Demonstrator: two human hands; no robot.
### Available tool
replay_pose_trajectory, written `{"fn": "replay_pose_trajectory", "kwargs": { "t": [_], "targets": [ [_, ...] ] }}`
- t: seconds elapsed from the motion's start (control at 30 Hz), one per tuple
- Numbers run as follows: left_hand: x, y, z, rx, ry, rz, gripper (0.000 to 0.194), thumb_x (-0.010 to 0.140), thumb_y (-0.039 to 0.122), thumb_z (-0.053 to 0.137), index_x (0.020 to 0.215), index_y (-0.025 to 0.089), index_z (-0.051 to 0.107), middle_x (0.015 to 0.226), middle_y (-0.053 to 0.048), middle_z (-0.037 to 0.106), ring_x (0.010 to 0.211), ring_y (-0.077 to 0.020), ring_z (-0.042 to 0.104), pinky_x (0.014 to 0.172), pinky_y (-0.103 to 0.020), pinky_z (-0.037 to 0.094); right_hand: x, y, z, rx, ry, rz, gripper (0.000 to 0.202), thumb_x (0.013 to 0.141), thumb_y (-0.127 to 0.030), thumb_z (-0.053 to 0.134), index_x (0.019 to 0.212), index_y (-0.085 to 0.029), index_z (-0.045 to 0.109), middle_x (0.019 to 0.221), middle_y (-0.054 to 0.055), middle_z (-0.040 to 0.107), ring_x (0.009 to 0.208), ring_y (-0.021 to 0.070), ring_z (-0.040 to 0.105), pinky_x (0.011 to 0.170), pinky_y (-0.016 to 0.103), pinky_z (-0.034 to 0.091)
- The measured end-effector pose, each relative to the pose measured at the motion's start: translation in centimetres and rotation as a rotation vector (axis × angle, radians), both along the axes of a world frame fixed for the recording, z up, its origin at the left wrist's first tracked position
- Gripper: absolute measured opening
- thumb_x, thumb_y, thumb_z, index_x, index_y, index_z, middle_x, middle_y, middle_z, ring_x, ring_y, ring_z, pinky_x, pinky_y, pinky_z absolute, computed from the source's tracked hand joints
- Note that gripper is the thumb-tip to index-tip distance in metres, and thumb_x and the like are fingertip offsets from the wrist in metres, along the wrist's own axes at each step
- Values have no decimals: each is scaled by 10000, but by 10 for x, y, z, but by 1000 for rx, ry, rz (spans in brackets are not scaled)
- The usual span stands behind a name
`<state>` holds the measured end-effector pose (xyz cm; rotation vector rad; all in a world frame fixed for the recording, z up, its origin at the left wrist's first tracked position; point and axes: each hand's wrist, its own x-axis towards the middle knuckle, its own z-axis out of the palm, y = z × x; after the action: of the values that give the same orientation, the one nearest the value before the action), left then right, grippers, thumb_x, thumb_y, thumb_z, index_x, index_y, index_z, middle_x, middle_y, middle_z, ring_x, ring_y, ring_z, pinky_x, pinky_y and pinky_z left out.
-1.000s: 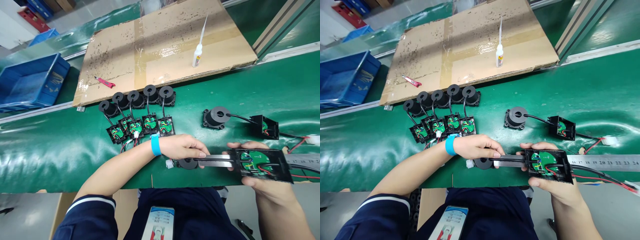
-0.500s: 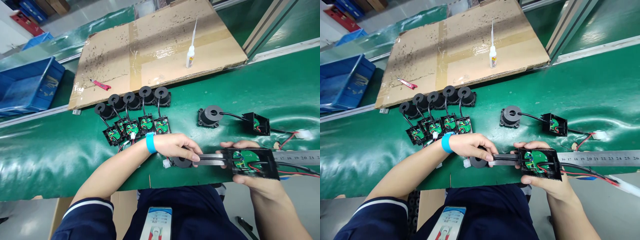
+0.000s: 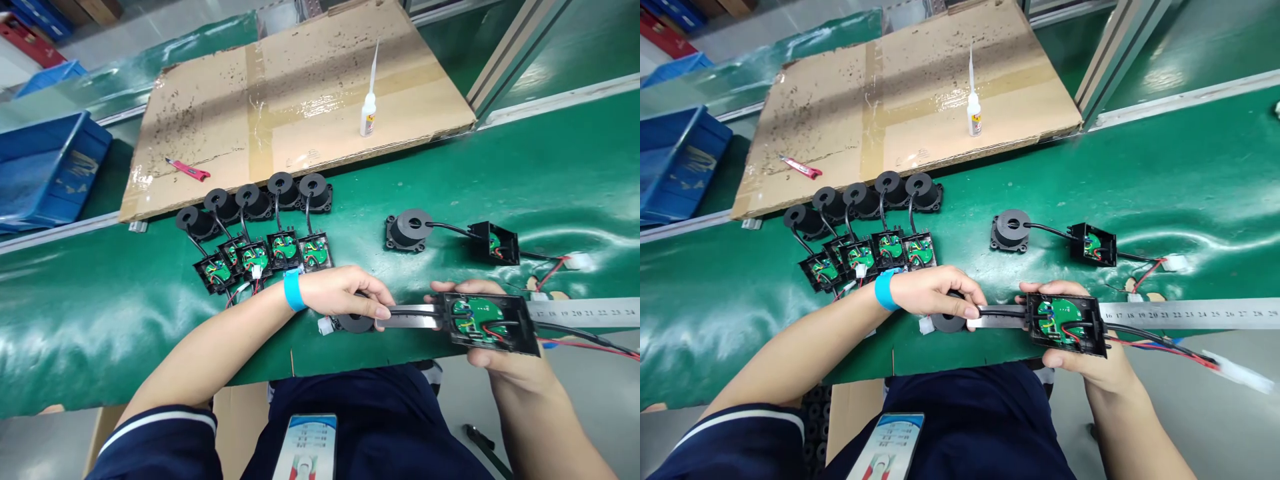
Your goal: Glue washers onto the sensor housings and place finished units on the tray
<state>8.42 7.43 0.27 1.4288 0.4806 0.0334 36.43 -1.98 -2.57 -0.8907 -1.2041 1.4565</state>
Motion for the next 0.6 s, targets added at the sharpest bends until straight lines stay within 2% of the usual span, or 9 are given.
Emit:
{"fn": "replay_pose_trajectory", "kwargs": {
  "t": [0.07,0.17,0.37,0.5,0.6],
  "targets": [
    [1,0,1,-10,-6,-2,263,976,403,675,1039,162,761,907,-60,788,632,-102,521,610,-239,405,0,-1,-2,7,-4,-15,611,749,-492,951,1272,-305,694,1256,87,741,1109,332,744,927,425,659],
    [2,0,2,-29,-21,7,253,972,389,684,1020,153,762,891,-61,785,661,-107,554,631,-237,428,-2,-2,-2,7,6,-21,625,726,-534,952,1253,-312,701,1200,74,755,1090,326,748,923,427,657],
    [3,-1,4,-68,-67,35,141,963,283,692,962,156,756,841,-32,769,765,-117,636,729,-227,475,1,-4,-2,-40,6,-16,605,748,-478,947,1277,-333,692,1268,67,736,1093,324,747,943,450,649],
    [3,-2,4,-75,-61,43,132,963,272,693,954,156,756,839,-28,764,716,-105,605,678,-221,450,7,-3,-6,-44,-5,35,594,753,-451,951,1281,-367,692,1279,46,738,1097,316,749,950,447,650],
    [3,-2,4,-71,-60,36,157,968,294,690,973,149,754,853,-40,771,679,-105,578,638,-230,429,8,-5,-4,-96,-43,15,594,739,-474,958,1264,-388,695,1285,38,735,1098,319,747,951,465,650]
  ]
}}
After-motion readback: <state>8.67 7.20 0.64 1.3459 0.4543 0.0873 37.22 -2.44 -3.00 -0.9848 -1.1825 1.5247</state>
